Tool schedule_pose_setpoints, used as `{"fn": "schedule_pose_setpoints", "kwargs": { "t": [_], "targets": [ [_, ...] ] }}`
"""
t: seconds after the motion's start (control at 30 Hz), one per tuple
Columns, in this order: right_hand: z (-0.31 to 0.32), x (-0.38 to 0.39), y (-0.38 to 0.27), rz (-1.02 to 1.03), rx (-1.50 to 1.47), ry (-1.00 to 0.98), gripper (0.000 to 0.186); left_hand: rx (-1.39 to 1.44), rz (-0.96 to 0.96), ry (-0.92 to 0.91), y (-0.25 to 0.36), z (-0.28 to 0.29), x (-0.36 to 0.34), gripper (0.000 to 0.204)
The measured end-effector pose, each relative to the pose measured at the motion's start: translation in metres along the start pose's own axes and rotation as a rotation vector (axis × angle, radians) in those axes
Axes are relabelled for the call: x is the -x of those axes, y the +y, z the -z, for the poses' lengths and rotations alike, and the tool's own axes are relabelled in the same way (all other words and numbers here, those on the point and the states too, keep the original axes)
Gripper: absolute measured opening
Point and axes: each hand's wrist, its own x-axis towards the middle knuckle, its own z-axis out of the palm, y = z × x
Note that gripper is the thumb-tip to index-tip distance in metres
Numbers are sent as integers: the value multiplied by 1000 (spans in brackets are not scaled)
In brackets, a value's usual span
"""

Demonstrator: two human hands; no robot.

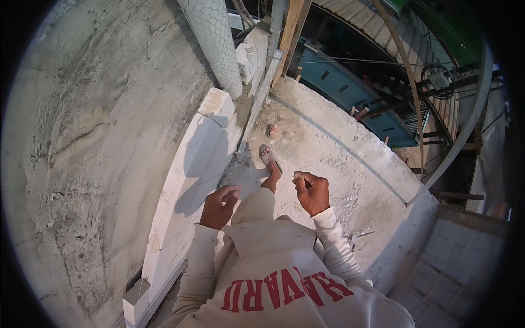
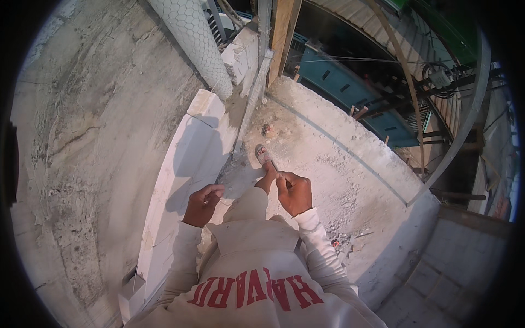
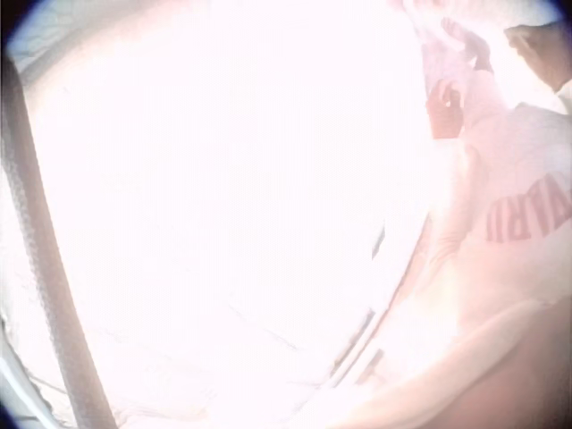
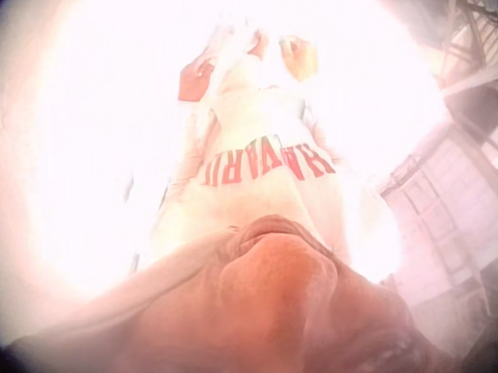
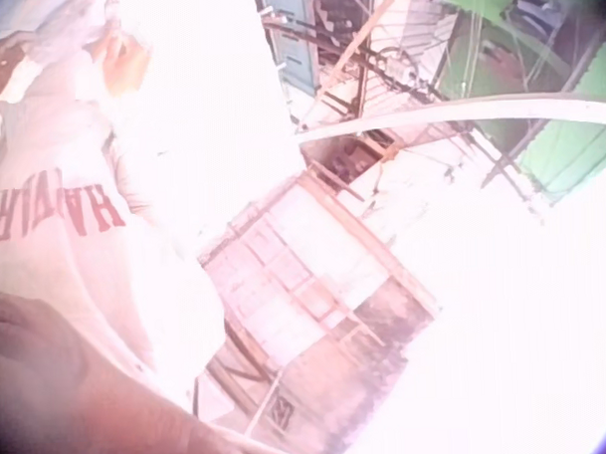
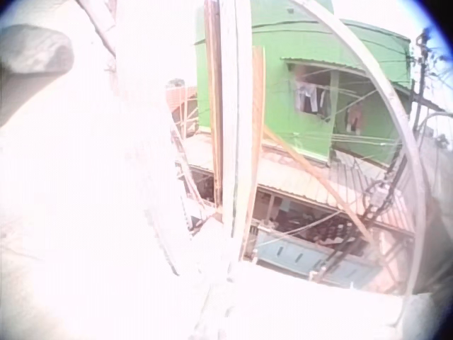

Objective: The person measures and cuts a white tile, applies mortar to the wall, and secures the tile in place using a hammer. The person repeats the process for additional tiles, ensuring alignment and proper adhesion.

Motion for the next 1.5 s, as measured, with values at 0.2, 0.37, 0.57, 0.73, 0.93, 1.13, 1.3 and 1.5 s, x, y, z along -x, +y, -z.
{"fn": "schedule_pose_setpoints", "kwargs": {
  "t": [0.2, 0.37, 0.57, 0.73, 0.93, 1.13, 1.3, 1.5],
  "targets": [
    [40, -89, 25, -78, 137, -83, 26, 16, -228, -36, 34, -30, -238, 26],
    [59, -249, -38, 59, 251, -69, 31, 142, -306, 33, 118, -40, -387, 27],
    [13, -447, -67, 495, 503, 70, 29, 542, -60, 207, 156, -31, -519, 29],
    [-21, -552, -48, 423, 757, -118, 23, 826, 173, 330, 169, -38, -582, 31],
    [-11, -603, -34, 342, 830, -155, 20, 830, 132, 369, 173, -42, -591, 30],
    [0, -642, -30, 321, 319, -122, 17, 966, 109, 448, 184, -51, -584, 14],
    [-23, -648, -34, 109, -375, -409, 20, 737, 27, 522, 175, -77, -579, 5],
    [-20, -656, -39, 35, -311, -549, 27, 854, -71, 657, 200, -54, -567, 17]
  ]
}}
